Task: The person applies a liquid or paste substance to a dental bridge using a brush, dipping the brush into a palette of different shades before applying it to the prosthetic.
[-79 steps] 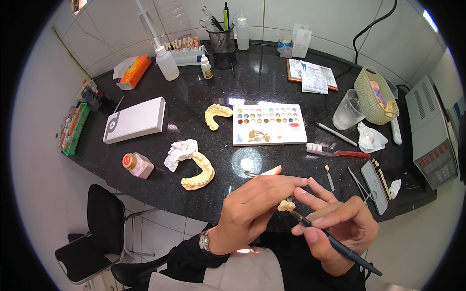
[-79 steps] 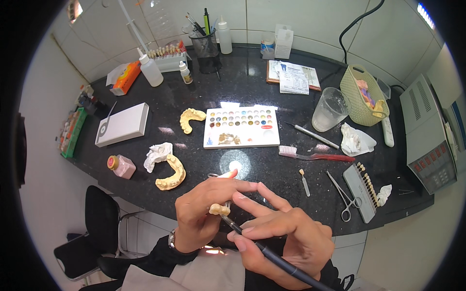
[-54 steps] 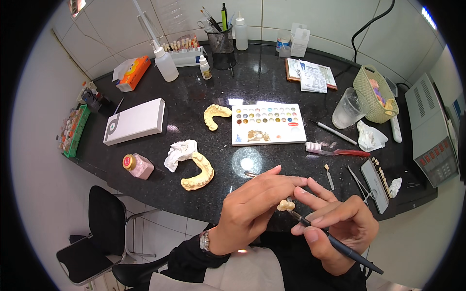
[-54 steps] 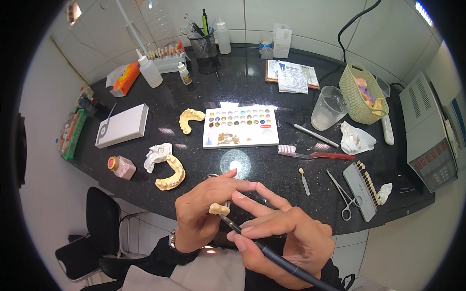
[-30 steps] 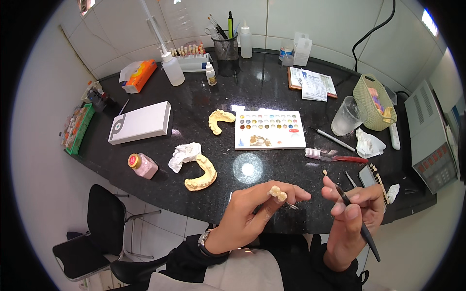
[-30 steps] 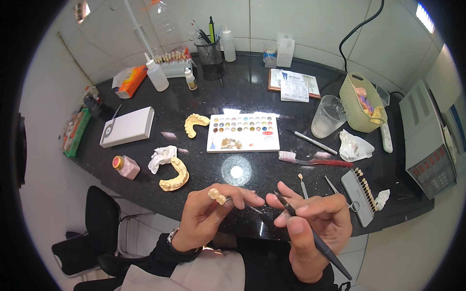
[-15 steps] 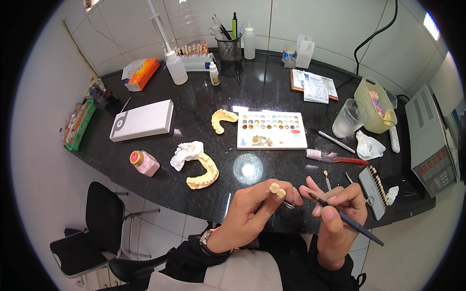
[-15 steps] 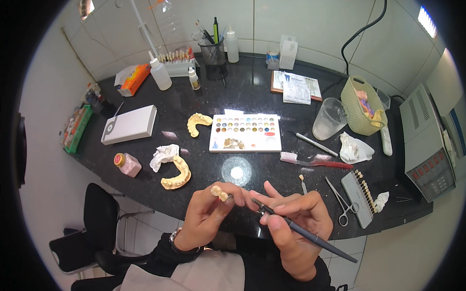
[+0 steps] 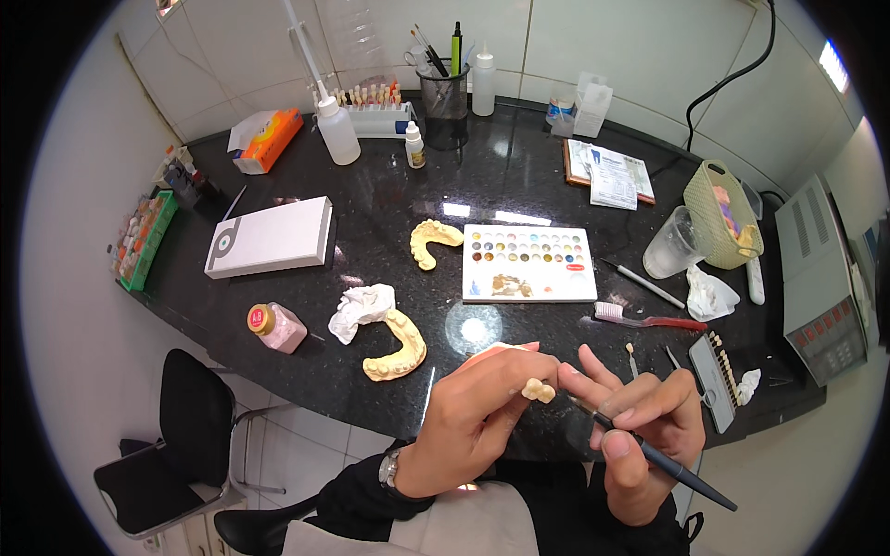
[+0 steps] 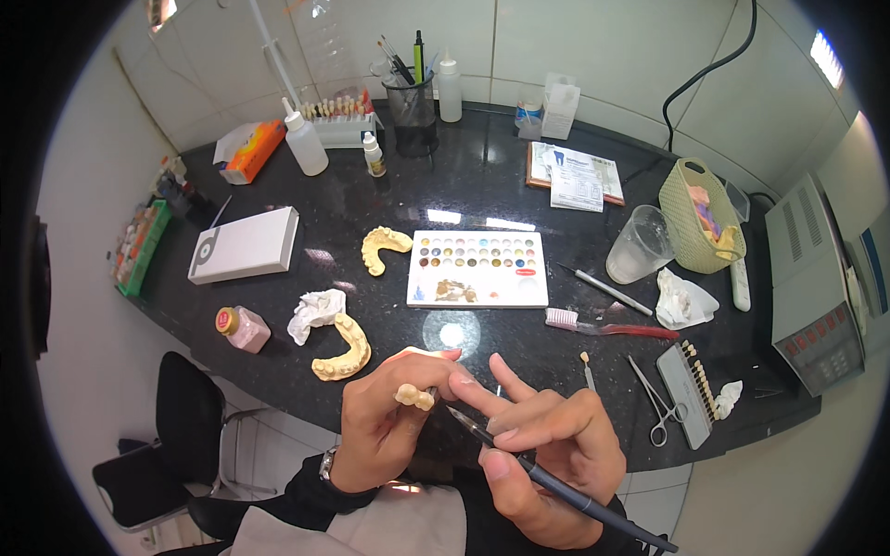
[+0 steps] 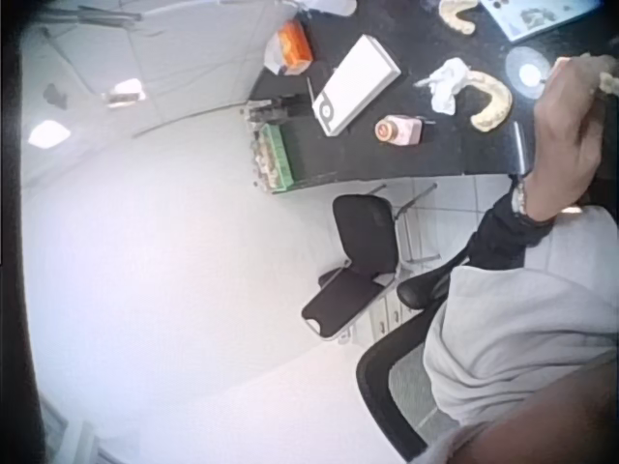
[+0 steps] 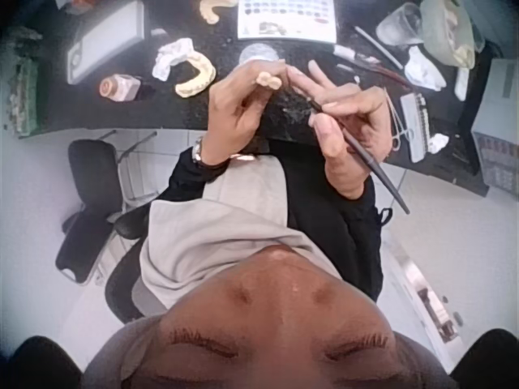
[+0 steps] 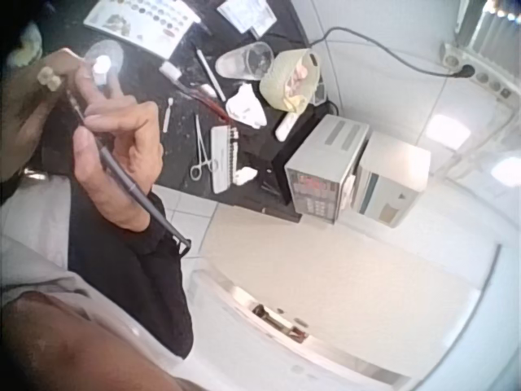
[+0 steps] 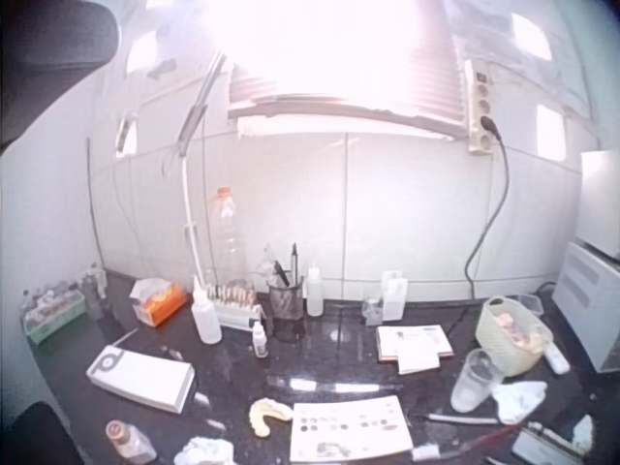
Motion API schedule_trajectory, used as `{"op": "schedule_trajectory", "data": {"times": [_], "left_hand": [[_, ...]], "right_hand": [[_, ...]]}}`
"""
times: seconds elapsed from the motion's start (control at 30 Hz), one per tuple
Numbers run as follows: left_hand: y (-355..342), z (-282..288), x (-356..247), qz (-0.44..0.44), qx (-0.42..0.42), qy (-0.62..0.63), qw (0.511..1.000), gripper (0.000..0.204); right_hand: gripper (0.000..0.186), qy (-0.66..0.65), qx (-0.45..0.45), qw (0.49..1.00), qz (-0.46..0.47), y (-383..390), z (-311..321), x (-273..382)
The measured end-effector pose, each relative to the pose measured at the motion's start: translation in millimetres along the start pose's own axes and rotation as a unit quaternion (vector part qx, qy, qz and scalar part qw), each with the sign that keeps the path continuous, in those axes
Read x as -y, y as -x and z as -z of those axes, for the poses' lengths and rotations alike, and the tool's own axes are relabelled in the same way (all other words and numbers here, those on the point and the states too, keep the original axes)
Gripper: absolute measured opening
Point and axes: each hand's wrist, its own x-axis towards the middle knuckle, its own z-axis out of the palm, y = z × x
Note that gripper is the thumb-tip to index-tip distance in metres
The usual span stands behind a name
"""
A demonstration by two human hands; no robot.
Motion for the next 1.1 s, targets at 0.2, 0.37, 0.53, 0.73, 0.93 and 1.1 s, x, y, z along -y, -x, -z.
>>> {"op": "schedule_trajectory", "data": {"times": [0.2, 0.37, 0.53, 0.73, 0.93, 1.1], "left_hand": [[-1.2, 15.0, 3.0, 0.033, -0.047, 0.062, 0.996, 0.009], [4.4, 37.7, -1.6, 0.075, -0.144, 0.121, 0.979, 0.015], [3.5, 49.0, 10.6, 0.169, -0.084, 0.138, 0.972, 0.016], [7.6, 55.2, 20.6, 0.206, -0.104, 0.145, 0.962, 0.019], [6.7, 62.7, 35.8, 0.155, -0.072, 0.134, 0.976, 0.015], [8.1, 60.7, 41.5, 0.113, -0.079, 0.111, 0.984, 0.012]], "right_hand": [[0.017, -0.009, 0.031, 0.999, -0.019, -23.4, 12.0, -10.4], [0.014, 0.145, 0.036, 0.983, -0.102, -76.2, 5.2, -23.4], [0.011, 0.214, 0.119, 0.960, -0.136, -112.5, -5.6, -66.3], [0.012, 0.208, 0.250, 0.942, -0.080, -147.4, -20.1, -109.3], [0.013, 0.259, 0.260, 0.923, -0.116, -155.4, -30.3, -116.7], [0.010, 0.252, 0.266, 0.921, -0.135, -159.2, -32.9, -117.3]]}}
